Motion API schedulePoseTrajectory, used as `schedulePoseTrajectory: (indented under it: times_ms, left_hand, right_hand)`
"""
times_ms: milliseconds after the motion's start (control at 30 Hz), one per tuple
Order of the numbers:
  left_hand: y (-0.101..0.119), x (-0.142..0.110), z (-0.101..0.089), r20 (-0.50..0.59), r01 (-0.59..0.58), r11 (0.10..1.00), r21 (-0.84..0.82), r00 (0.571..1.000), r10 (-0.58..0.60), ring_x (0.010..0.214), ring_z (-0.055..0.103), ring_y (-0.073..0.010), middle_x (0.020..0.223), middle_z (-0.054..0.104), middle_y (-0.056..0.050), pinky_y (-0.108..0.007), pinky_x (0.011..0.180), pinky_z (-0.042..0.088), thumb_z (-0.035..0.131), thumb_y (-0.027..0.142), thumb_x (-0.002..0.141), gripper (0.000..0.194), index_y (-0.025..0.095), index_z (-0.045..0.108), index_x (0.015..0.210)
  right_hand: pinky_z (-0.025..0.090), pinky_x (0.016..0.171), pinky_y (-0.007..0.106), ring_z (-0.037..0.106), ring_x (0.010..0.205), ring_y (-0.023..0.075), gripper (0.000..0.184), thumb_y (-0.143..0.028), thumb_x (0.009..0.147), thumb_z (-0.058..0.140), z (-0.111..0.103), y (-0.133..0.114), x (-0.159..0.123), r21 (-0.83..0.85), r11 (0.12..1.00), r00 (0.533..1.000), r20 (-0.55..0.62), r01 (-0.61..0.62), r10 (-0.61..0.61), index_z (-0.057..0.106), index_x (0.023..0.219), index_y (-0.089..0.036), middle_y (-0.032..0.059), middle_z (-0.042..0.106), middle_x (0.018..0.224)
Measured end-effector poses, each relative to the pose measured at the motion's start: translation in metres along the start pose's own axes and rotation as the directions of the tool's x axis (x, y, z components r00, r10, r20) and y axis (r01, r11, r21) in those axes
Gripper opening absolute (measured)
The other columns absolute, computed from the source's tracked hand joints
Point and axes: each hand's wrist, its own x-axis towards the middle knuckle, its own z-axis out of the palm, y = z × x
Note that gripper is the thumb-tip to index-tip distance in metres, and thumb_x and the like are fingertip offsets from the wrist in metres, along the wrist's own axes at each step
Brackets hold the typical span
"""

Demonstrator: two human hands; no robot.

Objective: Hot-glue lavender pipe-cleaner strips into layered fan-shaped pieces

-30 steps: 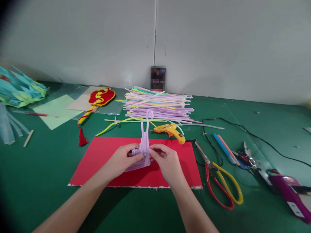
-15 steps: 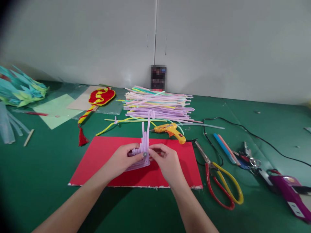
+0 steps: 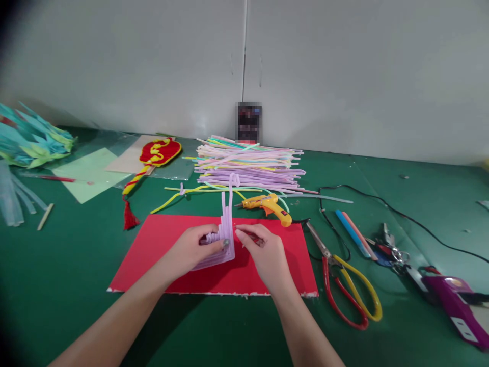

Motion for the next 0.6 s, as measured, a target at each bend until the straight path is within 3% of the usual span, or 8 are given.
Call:
schedulePoseTrajectory:
  times_ms: [100, 200, 300, 367, 467, 600]
  left_hand:
    - [-0.003, 0.001, -0.004, -0.007, 0.016, 0.993, 0.121, 1.000, -0.015, 0.063, 0.052, -0.0146, 0.065, 0.055, 0.002, -0.024, 0.056, 0.035, 0.055, 0.036, 0.075, 0.020, 0.017, 0.057, 0.068]
    - [-0.007, 0.001, -0.007, 0.006, 0.025, 0.968, 0.249, 1.000, -0.028, 0.062, 0.051, -0.0149, 0.064, 0.054, 0.002, -0.024, 0.055, 0.033, 0.056, 0.036, 0.075, 0.020, 0.017, 0.056, 0.067]
    - [-0.012, 0.001, -0.007, -0.057, 0.024, 0.931, 0.364, 0.998, -0.003, 0.069, 0.054, -0.0163, 0.079, 0.056, 0.000, -0.026, 0.061, 0.038, 0.055, 0.031, 0.077, 0.013, 0.019, 0.061, 0.076]
    - [-0.015, 0.001, -0.008, -0.139, 0.022, 0.912, 0.409, 0.990, 0.038, 0.078, 0.055, -0.0176, 0.092, 0.054, -0.002, -0.028, 0.068, 0.041, 0.055, 0.030, 0.077, 0.017, 0.021, 0.062, 0.091]
    - [-0.017, 0.001, -0.008, -0.227, 0.005, 0.895, 0.445, 0.968, 0.107, 0.090, 0.055, -0.0195, 0.103, 0.052, -0.004, -0.031, 0.076, 0.043, 0.055, 0.028, 0.079, 0.027, 0.025, 0.057, 0.106]
    - [-0.016, 0.002, -0.006, -0.276, -0.012, 0.872, 0.489, 0.946, 0.168, 0.090, 0.054, -0.0198, 0.098, 0.053, -0.004, -0.031, 0.073, 0.044, 0.051, 0.022, 0.082, 0.015, 0.022, 0.059, 0.094]
  right_hand:
    - [0.048, 0.070, 0.029, 0.060, 0.083, 0.0185, 0.023, -0.040, 0.077, 0.058, -0.009, 0.001, 0.003, -0.178, 0.980, 0.986, -0.126, 0.084, -0.107, 0.069, 0.086, -0.022, 0.0038, 0.068, 0.090]
    - [0.046, 0.067, 0.029, 0.058, 0.078, 0.0174, 0.021, -0.037, 0.080, 0.055, -0.021, 0.004, 0.008, -0.391, 0.907, 0.925, -0.267, 0.153, -0.271, 0.068, 0.084, -0.022, 0.0046, 0.065, 0.090]
    - [0.045, 0.072, 0.031, 0.056, 0.080, 0.0178, 0.021, -0.035, 0.082, 0.052, -0.034, 0.010, 0.015, -0.545, 0.819, 0.842, -0.347, 0.177, -0.413, 0.066, 0.088, -0.021, 0.0057, 0.062, 0.090]
    - [0.044, 0.075, 0.033, 0.055, 0.084, 0.0196, 0.024, -0.037, 0.083, 0.050, -0.043, 0.014, 0.021, -0.629, 0.762, 0.818, -0.351, 0.154, -0.456, 0.064, 0.093, -0.021, 0.0071, 0.060, 0.091]
    - [0.041, 0.080, 0.039, 0.053, 0.090, 0.0237, 0.032, -0.042, 0.083, 0.047, -0.052, 0.021, 0.032, -0.767, 0.633, 0.812, -0.305, 0.100, -0.498, 0.061, 0.099, -0.019, 0.0103, 0.059, 0.095]
    - [0.039, 0.077, 0.042, 0.054, 0.091, 0.0290, 0.045, -0.054, 0.079, 0.047, -0.052, 0.024, 0.047, -0.883, 0.465, 0.874, -0.268, -0.056, -0.404, 0.058, 0.100, -0.015, 0.0131, 0.061, 0.094]
